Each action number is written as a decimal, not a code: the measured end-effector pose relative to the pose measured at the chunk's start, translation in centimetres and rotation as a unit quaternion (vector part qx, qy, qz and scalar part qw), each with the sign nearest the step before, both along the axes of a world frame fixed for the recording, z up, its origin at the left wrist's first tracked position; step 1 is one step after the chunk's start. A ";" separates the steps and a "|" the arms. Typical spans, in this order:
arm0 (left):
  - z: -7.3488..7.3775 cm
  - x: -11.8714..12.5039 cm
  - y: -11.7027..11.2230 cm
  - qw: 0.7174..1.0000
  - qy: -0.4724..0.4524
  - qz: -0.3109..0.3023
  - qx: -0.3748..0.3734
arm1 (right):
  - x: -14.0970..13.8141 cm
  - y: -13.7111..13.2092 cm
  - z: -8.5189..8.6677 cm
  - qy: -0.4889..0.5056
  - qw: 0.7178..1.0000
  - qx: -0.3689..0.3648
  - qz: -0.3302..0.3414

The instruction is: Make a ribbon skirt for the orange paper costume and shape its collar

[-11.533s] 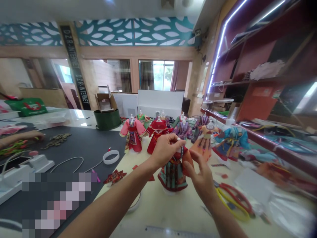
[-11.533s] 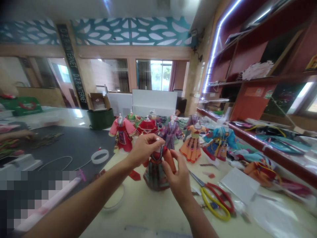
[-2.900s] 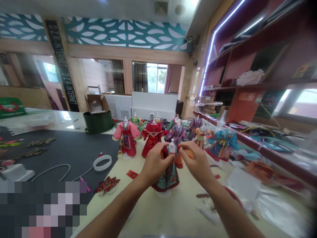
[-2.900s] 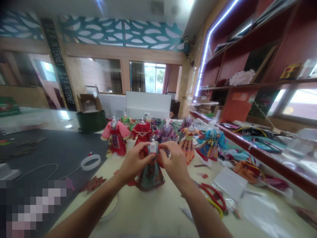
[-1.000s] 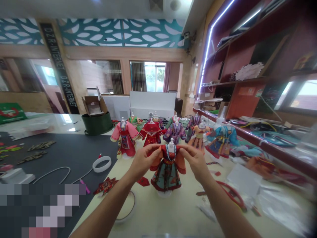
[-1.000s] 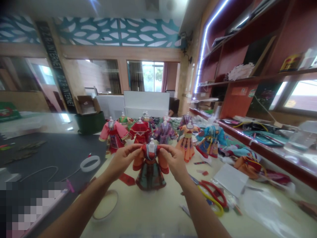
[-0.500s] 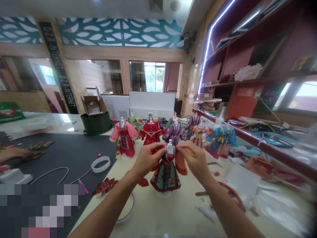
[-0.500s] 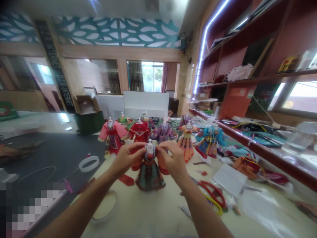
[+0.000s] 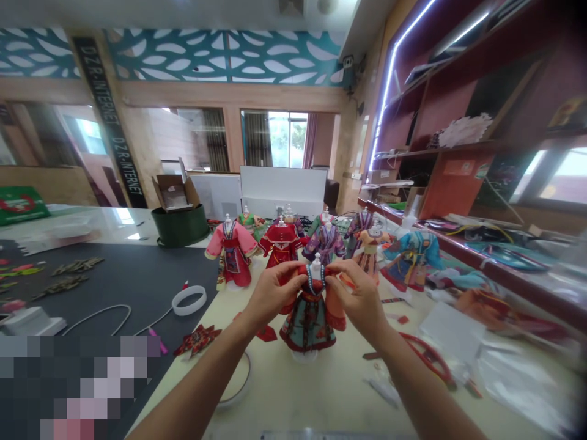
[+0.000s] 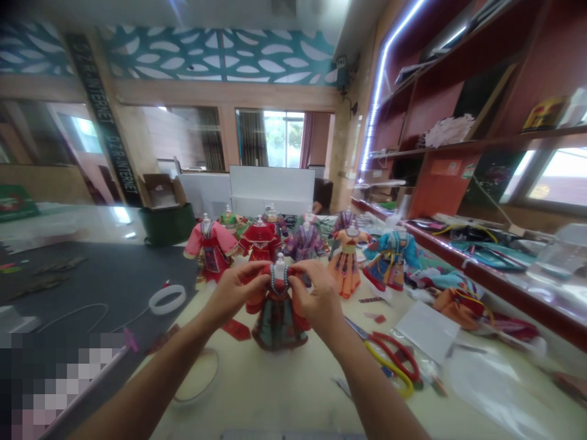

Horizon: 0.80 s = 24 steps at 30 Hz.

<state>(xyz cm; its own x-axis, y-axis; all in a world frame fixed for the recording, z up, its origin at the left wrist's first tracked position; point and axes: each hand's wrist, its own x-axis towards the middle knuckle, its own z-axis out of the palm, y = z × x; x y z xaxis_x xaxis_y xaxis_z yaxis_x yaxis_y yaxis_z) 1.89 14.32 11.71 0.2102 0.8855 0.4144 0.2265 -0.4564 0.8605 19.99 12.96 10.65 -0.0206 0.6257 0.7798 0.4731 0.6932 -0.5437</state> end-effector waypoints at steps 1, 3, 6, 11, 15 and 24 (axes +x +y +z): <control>-0.1 -0.2 0.0 1.000 -0.001 -0.002 -0.003 | 0.1 0.0 -0.2 0.004 1.000 -0.014 0.002; -0.2 -0.6 -0.1 1.000 -0.001 -0.008 -0.009 | 0.3 0.1 -0.6 0.016 0.999 -0.047 0.004; -0.3 -1.3 -0.2 1.000 -0.001 -0.019 -0.023 | 0.7 0.3 -1.4 0.040 0.994 -0.103 0.017; -1.4 -2.4 -0.3 0.996 -0.020 -0.002 -0.083 | 2.1 0.3 -3.3 0.095 0.973 -0.201 0.069; -4.4 -3.6 -0.3 0.981 -0.067 0.048 -0.174 | 3.7 -0.6 -6.3 0.188 0.935 -0.295 0.063; -6.9 -2.4 -0.3 0.912 -0.255 0.016 -0.322 | 2.1 -2.6 -8.3 0.388 0.794 -0.425 0.195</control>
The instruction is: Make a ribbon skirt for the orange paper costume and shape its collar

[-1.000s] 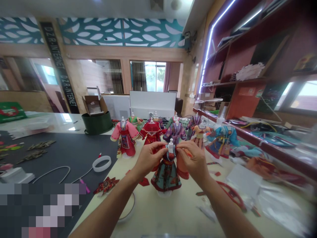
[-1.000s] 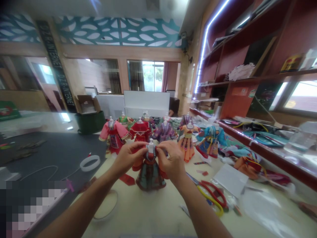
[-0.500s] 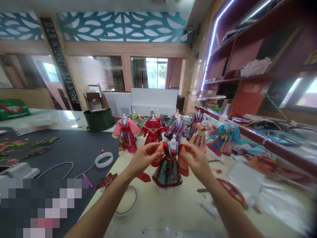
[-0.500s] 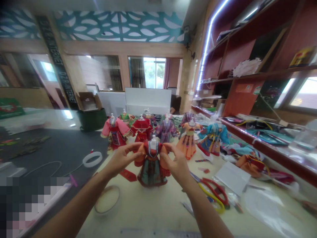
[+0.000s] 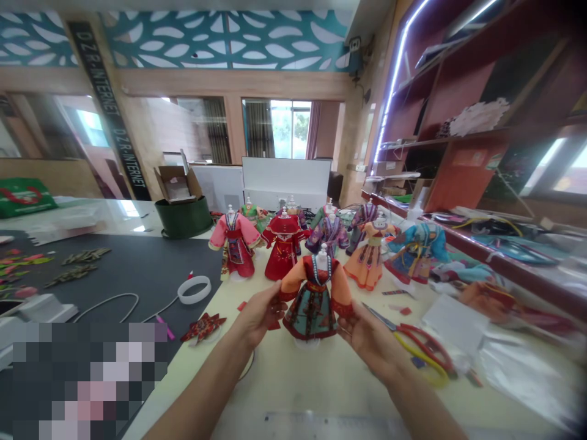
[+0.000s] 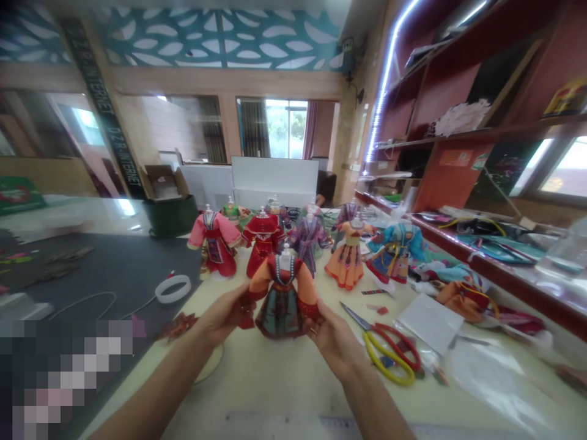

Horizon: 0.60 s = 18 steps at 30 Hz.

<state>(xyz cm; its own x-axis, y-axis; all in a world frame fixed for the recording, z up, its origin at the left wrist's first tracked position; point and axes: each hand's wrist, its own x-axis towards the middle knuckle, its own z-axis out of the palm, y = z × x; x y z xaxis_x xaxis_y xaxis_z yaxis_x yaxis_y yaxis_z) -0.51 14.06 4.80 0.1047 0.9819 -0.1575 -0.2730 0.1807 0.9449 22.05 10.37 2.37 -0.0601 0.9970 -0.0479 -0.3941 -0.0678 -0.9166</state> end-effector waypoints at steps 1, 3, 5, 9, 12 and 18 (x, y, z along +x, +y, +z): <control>0.2 0.2 0.1 1.000 -0.022 0.010 -0.002 | -0.1 0.1 0.2 0.028 1.000 0.003 -0.011; 0.5 0.3 0.2 0.997 -0.064 0.035 0.000 | 0.0 0.4 0.5 0.078 0.996 0.011 -0.037; 0.6 0.2 0.3 0.992 -0.103 0.066 0.007 | 0.4 0.6 0.7 0.117 0.991 0.019 -0.060; 0.8 -0.1 0.2 0.981 -0.164 0.105 0.015 | 0.8 0.8 1.0 0.171 0.981 0.033 -0.088; 1.3 0.1 0.0 0.975 -0.191 0.112 0.026 | 0.8 1.0 1.3 0.195 0.975 0.038 -0.103; 1.8 0.2 -0.2 0.972 -0.192 0.130 0.043 | 1.1 1.2 1.6 0.213 0.970 0.028 -0.111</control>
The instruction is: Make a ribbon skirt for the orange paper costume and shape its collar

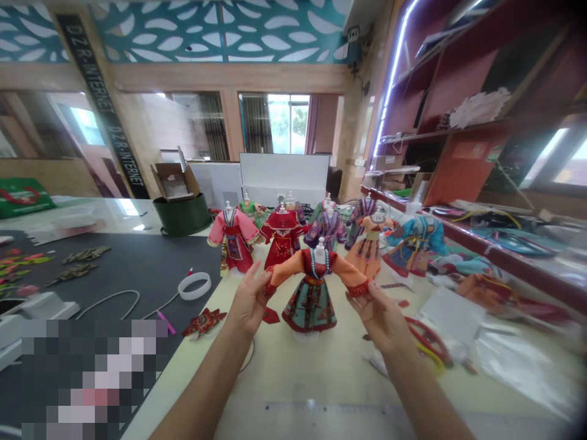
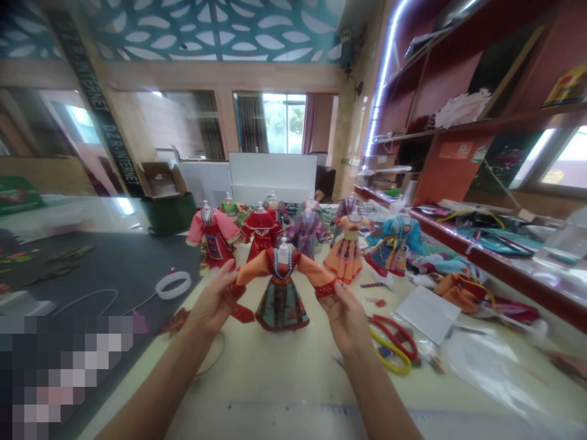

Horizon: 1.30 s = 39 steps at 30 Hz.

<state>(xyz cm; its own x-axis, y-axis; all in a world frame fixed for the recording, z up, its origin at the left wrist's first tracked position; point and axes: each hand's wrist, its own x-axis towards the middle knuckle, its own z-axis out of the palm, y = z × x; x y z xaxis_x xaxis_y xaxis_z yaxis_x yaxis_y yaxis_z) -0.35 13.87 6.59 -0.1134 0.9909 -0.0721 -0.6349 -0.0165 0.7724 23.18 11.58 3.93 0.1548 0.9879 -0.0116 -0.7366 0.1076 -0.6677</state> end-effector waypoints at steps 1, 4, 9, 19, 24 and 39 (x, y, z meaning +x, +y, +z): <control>0.0 -0.1 0.0 1.000 0.003 0.004 0.000 | 0.1 0.0 0.0 0.001 1.000 -0.002 -0.003; 0.0 -0.1 0.0 1.000 0.018 0.018 -0.004 | 0.2 0.1 0.0 -0.001 1.000 -0.005 -0.020; -0.4 -0.2 0.2 0.998 0.056 0.034 -0.017 | 0.5 0.5 0.0 -0.012 0.999 -0.018 -0.047; 0.6 -0.5 0.4 0.951 0.232 0.164 0.119 | 1.8 -0.2 -2.8 -0.054 0.989 -0.089 -0.106; 4.7 1.6 -0.1 0.903 0.350 0.087 0.235 | 0.9 -1.3 -4.5 -0.109 0.980 -0.109 -0.124; 6.8 5.0 2.3 0.868 0.391 -0.055 0.301 | 0.6 -2.7 -6.4 -0.249 0.954 -0.061 -0.152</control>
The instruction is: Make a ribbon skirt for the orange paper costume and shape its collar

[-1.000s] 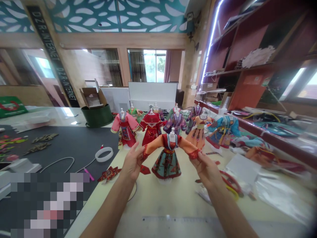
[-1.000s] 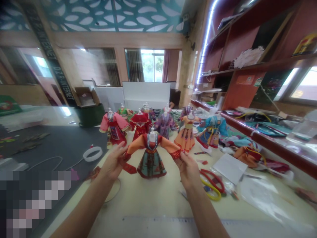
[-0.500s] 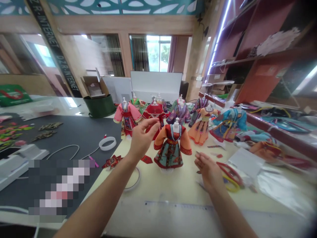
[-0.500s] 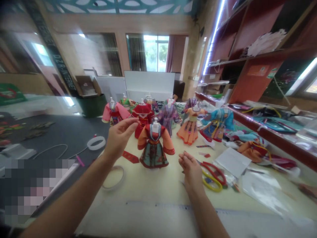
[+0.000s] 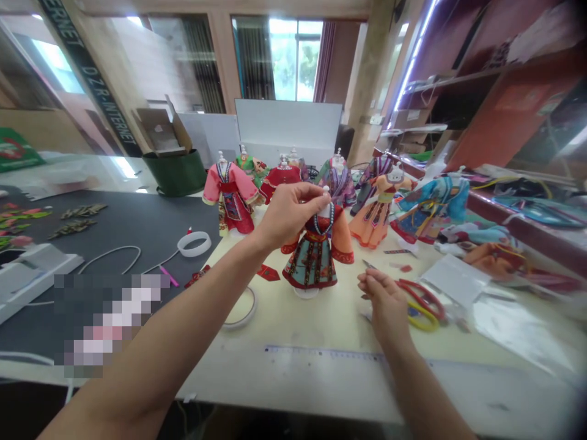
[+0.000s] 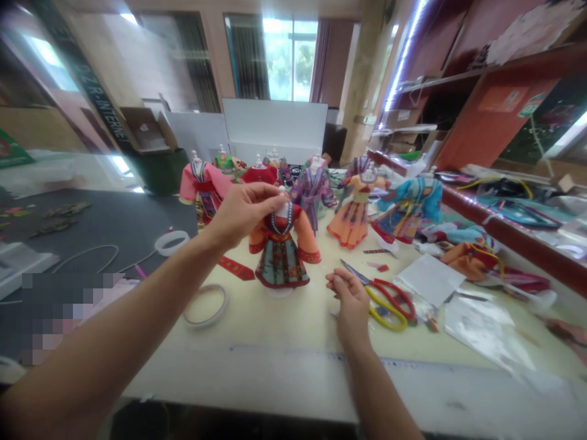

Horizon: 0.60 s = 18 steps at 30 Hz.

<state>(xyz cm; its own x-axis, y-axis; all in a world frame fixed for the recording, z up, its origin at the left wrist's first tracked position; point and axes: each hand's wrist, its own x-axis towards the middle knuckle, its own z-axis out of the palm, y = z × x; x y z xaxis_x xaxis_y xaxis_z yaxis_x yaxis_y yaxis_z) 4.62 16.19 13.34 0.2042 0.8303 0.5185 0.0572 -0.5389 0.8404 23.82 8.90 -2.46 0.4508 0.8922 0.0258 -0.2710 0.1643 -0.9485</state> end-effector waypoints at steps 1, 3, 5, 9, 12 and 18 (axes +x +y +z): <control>0.1 0.1 0.3 1.000 -0.019 -0.010 -0.007 | 0.0 0.0 0.0 -0.003 1.000 -0.001 0.000; 0.3 0.3 1.0 0.998 -0.052 -0.027 -0.016 | 0.1 0.0 0.0 -0.006 1.000 -0.003 -0.002; 0.5 0.7 1.6 0.997 -0.066 -0.034 -0.015 | 0.2 0.0 -0.1 -0.008 1.000 -0.006 -0.002; 0.6 1.4 2.8 0.998 -0.053 -0.038 -0.003 | 0.2 -0.1 0.0 -0.011 1.000 -0.005 0.005; 0.2 1.7 4.0 0.999 -0.032 -0.027 0.019 | 0.0 -0.2 0.2 -0.014 1.000 -0.005 0.013; -0.6 1.9 5.5 0.999 -0.022 -0.002 0.042 | -0.4 -0.2 0.4 -0.010 0.999 -0.009 0.037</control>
